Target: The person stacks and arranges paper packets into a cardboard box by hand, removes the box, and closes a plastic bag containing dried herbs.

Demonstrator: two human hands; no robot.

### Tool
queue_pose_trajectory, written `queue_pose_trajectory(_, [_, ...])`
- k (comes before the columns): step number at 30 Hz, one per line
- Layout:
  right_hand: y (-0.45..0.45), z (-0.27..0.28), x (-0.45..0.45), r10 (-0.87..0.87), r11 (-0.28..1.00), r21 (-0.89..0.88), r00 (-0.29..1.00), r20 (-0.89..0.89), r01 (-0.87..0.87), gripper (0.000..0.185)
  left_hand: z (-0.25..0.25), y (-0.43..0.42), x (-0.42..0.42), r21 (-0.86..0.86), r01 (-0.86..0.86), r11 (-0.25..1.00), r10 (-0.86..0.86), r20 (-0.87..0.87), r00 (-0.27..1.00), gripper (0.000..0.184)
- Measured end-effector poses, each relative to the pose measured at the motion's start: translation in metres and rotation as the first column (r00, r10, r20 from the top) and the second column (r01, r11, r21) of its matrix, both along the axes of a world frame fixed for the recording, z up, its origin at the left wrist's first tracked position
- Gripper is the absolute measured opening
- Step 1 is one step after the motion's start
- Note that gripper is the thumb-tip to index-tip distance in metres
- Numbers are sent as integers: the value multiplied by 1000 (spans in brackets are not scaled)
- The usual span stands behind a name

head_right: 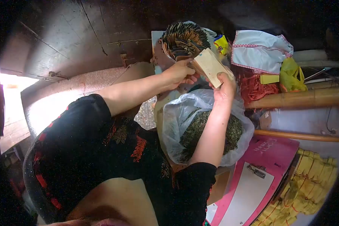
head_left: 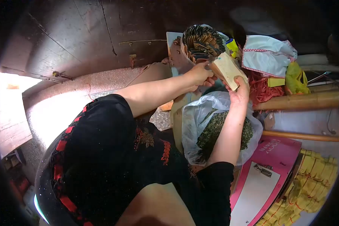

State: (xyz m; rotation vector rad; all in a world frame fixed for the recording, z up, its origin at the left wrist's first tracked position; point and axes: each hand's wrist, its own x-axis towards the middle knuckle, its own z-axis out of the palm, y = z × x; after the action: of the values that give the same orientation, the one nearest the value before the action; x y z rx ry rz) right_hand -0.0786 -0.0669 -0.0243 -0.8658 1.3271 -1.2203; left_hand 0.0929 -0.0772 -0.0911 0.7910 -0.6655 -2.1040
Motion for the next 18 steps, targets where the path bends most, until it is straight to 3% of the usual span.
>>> queue_pose_trajectory(8, [-12, 15, 11, 43, 996, 84, 987, -155, -30, 38, 4, 6, -1, -44, -60, 997, 62, 52, 997, 75])
queue_pose_trajectory(11, [-19, 22, 13, 50, 985, 170, 967, -252, -6, 32, 7, 8, 1, -65, -111, 992, 121, 169, 978, 75])
queue_pose_trajectory(18, [-27, 35, 28, 19, 987, 157, 920, -392, 47, 28, 2, -1, 1, -144, 22, 989, 10, 219, 976, 72])
